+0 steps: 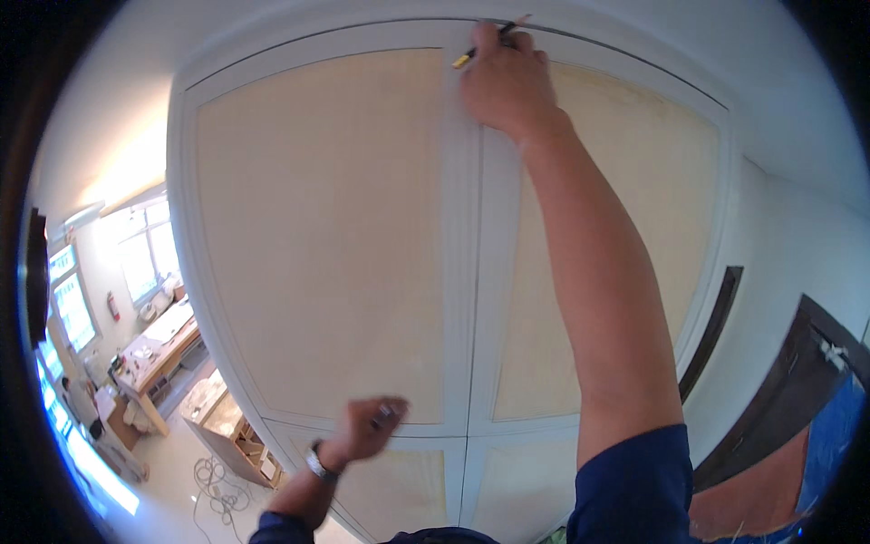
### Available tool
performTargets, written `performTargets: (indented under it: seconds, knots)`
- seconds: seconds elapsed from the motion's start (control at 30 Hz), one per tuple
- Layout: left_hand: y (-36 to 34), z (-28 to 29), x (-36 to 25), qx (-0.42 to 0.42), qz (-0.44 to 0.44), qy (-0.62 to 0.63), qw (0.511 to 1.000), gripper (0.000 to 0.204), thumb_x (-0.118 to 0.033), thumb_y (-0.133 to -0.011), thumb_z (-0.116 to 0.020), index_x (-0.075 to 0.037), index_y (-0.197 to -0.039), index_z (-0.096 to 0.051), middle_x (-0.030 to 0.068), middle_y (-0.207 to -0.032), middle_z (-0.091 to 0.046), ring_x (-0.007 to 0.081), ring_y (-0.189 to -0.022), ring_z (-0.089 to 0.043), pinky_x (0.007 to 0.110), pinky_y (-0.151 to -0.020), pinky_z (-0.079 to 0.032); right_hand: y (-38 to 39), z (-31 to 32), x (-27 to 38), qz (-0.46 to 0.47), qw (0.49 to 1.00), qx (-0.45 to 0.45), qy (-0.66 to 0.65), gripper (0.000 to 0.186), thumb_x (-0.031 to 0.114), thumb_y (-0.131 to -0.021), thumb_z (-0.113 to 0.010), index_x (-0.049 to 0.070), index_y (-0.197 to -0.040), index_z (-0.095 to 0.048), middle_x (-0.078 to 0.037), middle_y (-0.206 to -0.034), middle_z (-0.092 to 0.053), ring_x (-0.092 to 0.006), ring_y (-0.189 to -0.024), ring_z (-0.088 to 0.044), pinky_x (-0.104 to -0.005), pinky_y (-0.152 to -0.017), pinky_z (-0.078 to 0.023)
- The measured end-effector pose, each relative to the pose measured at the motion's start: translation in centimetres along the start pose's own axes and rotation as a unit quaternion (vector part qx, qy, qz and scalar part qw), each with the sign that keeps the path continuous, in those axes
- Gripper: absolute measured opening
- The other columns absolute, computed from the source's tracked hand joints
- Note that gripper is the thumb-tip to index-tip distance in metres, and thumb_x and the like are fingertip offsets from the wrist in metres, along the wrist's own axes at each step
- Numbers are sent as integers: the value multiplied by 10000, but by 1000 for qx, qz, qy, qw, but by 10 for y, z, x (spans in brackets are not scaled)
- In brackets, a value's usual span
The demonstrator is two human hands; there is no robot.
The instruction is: The person uses a level and a pencil to mark the alignment across two cabinet doors, and then uses a screwdriver to adjust the hinges inside the cabinet frame.
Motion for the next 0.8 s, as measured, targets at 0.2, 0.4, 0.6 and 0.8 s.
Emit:
performTargets:
  seconds: [0.2, 0.4, 0.6, 0.8]
  knots:
    - [-102, 104, -75, -146, -145, -101, 973, 112, -37, -912, -699, -29, -1024, -703, 125, -741, -670, 183, -563, -581, 311, -562, -492, -1, 5, 2, -8, 999, 10, 30, 431, 221, -908, -526, 50, -1295, -446, -211, -1167, -670, -373, -1262, -519, -545, -957, -430]
    - [-152, 100, -94, -109, -247, -210, 940, 179, -44, -925, -697, -4, -1098, -677, 85, -723, -623, 146, -575, -553, 298, -570, -478, 25, -8, 9, -27, 997, -71, 16, 484, 225, -894, -619, 51, -1311, -446, -196, -1183, -659, -346, -1178, -574, -532, -927, -448]
    - [-180, 87, -117, -144, -123, 6, 982, 277, -241, -1071, -524, -4, -1112, -663, -11, -758, -564, 66, -641, -511, 249, -572, -454, 173, 24, 69, -130, 831, -119, -527, 377, 130, -941, -679, 12, -1201, -431, -216, -1301, -615, -238, -1028, -611, -365, -880, -496]
    - [-197, -10, -135, 73, -60, 258, 961, 357, -287, -1094, -440, 24, -996, -585, 98, -972, -589, 116, -724, -583, 275, -625, -527, 279, 52, 95, -266, 749, -86, -601, 359, 72, -996, -581, 6, -1296, -397, -111, -1202, -575, -156, -1007, -567, -315, -844, -506]
Point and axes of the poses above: each hand's wrist, its own y-axis away from the middle knuckle, its own z-axis out of the back of the hand, x = y × z, the point moved 1 cm from there along -y, towards the middle knuckle
